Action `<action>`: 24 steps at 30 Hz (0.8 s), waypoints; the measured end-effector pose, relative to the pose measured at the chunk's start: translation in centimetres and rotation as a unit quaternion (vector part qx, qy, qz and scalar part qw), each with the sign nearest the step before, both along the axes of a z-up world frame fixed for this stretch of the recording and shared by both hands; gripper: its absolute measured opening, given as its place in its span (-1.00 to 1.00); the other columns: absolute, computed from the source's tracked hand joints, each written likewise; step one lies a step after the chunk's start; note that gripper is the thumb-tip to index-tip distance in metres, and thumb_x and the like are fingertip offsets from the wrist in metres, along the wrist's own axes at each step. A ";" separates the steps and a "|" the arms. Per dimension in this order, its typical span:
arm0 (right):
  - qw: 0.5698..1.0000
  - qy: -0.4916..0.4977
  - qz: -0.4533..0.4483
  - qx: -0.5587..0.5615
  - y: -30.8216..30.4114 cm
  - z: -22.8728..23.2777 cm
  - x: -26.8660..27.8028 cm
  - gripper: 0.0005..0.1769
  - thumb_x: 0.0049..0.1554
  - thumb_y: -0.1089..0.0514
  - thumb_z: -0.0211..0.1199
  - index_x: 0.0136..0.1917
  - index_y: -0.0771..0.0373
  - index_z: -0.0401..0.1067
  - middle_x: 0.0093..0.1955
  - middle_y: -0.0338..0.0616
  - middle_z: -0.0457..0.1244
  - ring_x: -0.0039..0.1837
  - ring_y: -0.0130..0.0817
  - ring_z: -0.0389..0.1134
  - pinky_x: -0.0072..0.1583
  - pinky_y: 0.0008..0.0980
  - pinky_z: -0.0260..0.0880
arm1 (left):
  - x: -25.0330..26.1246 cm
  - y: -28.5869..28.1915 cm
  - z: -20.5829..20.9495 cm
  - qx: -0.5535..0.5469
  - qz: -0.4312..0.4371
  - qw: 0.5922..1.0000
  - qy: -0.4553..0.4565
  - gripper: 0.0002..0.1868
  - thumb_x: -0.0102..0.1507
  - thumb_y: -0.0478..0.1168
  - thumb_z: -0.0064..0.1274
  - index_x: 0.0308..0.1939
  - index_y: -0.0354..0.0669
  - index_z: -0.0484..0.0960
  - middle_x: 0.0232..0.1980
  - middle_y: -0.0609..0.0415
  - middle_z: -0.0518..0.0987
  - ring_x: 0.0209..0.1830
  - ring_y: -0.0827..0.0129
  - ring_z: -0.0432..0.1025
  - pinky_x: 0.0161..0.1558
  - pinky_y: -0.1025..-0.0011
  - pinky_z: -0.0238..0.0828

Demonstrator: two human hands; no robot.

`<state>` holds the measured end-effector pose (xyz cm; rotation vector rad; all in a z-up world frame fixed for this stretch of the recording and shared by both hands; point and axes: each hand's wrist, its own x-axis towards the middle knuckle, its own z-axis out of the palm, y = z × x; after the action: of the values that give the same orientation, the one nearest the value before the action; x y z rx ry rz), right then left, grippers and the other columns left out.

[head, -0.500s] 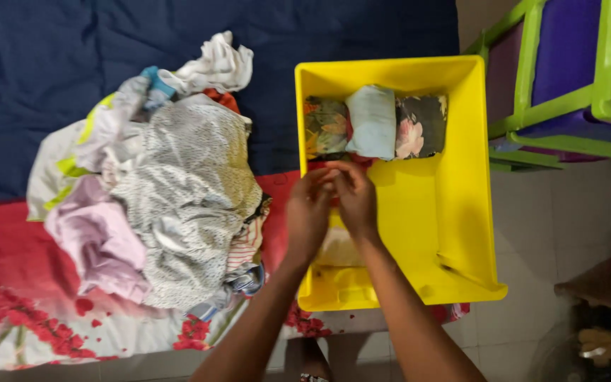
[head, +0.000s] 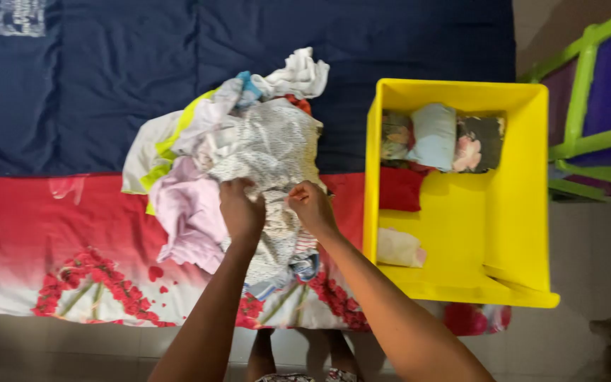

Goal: The person removes a yellow drawer from a plastic storage unit and places it on a bed. They then pick up various items of clothing from a pile, folding each piece by hand before placing it into the drawer.

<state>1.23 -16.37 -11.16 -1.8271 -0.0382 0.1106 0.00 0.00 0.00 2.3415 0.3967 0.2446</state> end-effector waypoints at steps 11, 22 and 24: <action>0.991 0.105 0.062 0.053 1.8 5.7 0.6 -0.68 0.25 0.19 0.16 0.22 0.30 0.54 0.02 -0.18 0.42 0.03 -0.42 0.43 0.08 -0.40 0.44 | 3.9 2.3 -0.5 -0.046 -0.074 0.994 0.069 -0.71 0.20 -0.10 0.14 -0.12 -0.21 0.64 -0.22 -0.15 0.65 -0.23 0.04 0.56 -0.15 0.21 0.48; 0.954 0.217 0.006 0.207 0.0 14.4 4.4 -0.55 0.25 0.12 0.05 0.37 0.28 0.36 0.18 -0.15 0.37 0.17 -0.34 0.40 0.16 -0.35 0.46 | 2.3 -0.3 17.8 -0.518 -0.285 0.801 0.090 -0.66 0.41 -0.12 -0.02 0.01 -0.36 0.68 -0.20 0.00 0.69 -0.24 0.45 0.53 -0.15 0.48 0.48; 0.951 0.252 -0.004 0.181 -1.5 14.1 6.1 -0.53 0.25 0.10 0.04 0.39 0.26 0.33 0.20 -0.15 0.37 0.18 -0.31 0.41 0.16 -0.31 0.47 | 1.8 0.2 23.9 -0.611 -0.293 0.719 0.155 -0.67 0.38 -0.13 0.03 0.06 -0.32 0.66 -0.15 0.03 0.68 -0.24 0.44 0.53 -0.17 0.46 0.45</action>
<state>7.31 -17.91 2.94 -1.3894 0.2922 0.5278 1.77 0.16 23.92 1.0422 -0.0877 -0.5846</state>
